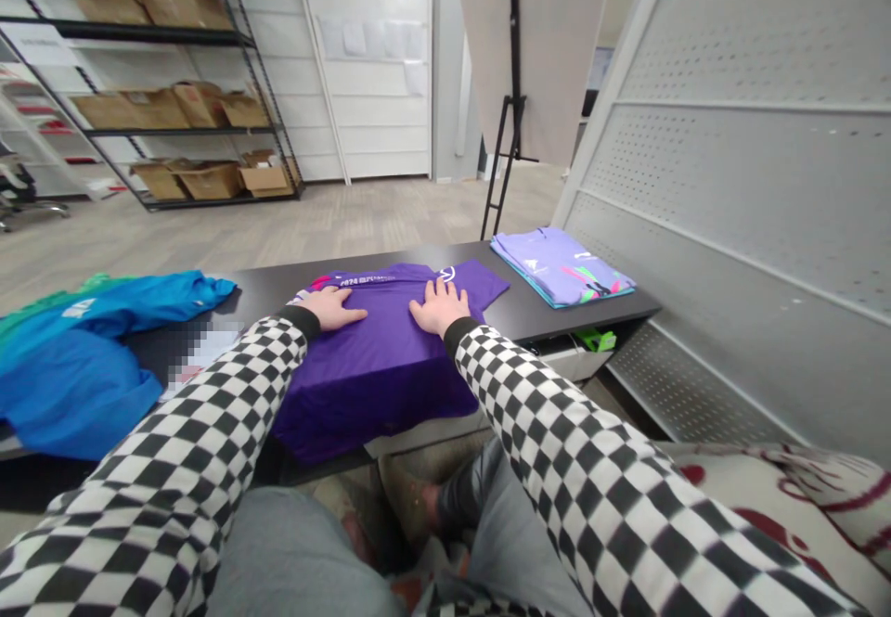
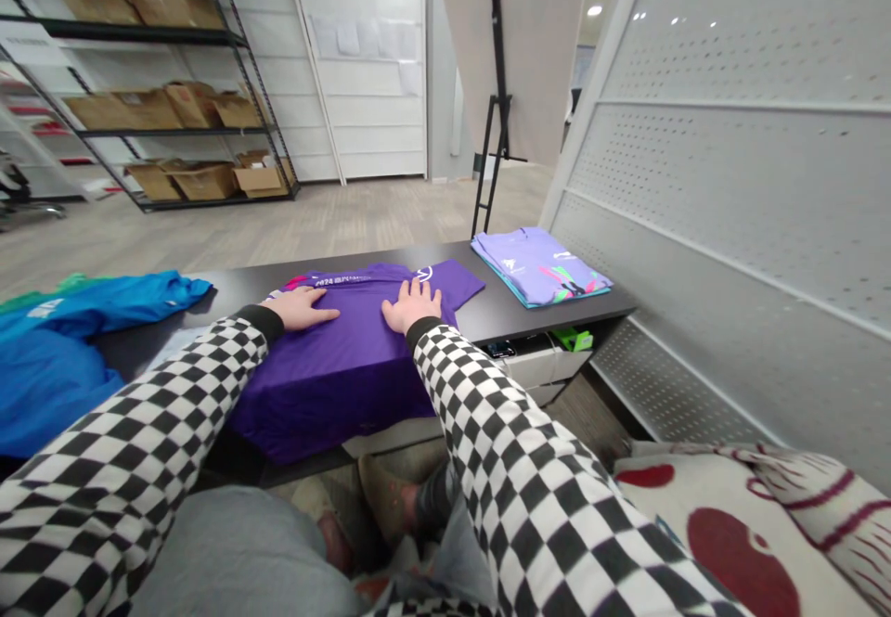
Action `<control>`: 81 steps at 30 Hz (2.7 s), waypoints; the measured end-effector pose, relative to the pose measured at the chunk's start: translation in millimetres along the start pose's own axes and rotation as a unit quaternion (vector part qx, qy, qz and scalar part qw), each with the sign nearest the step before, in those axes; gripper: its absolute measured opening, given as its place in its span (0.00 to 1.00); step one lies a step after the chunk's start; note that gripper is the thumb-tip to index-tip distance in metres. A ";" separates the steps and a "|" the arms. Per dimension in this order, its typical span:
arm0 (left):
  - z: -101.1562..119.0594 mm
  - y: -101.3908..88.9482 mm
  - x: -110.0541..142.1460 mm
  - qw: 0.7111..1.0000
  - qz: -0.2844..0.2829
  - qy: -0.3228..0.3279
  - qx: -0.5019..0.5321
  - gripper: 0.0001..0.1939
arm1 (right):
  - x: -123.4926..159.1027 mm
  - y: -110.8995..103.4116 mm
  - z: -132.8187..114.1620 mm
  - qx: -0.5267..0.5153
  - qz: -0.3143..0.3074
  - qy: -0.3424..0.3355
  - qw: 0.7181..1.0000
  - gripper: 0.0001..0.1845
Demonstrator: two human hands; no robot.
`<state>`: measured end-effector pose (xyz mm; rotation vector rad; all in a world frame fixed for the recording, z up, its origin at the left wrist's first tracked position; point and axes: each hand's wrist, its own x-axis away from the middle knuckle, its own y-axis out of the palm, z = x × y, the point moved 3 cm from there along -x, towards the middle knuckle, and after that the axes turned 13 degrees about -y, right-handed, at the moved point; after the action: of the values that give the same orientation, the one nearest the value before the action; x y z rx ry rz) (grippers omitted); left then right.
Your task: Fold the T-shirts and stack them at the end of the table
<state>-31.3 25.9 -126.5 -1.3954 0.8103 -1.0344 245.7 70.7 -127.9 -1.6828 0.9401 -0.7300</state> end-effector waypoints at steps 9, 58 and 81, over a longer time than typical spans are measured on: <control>4.2 27.5 -19.5 0.997 0.070 -0.021 0.014 0.46 | -51.7 2.8 -15.2 0.014 0.059 -0.112 0.992 0.46; 29.4 27.3 36.6 0.999 0.047 -0.022 0.013 0.53 | 14.8 11.9 2.5 0.029 0.020 -0.039 0.999 0.51; 6.7 5.4 -27.3 0.998 -0.051 0.011 -0.018 0.80 | -31.8 -10.1 37.4 0.049 -0.095 -0.012 0.994 0.77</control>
<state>-34.7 53.0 -135.0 -1.4712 0.7848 -1.1195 262.8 117.8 -129.7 -1.7047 0.7210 -0.8666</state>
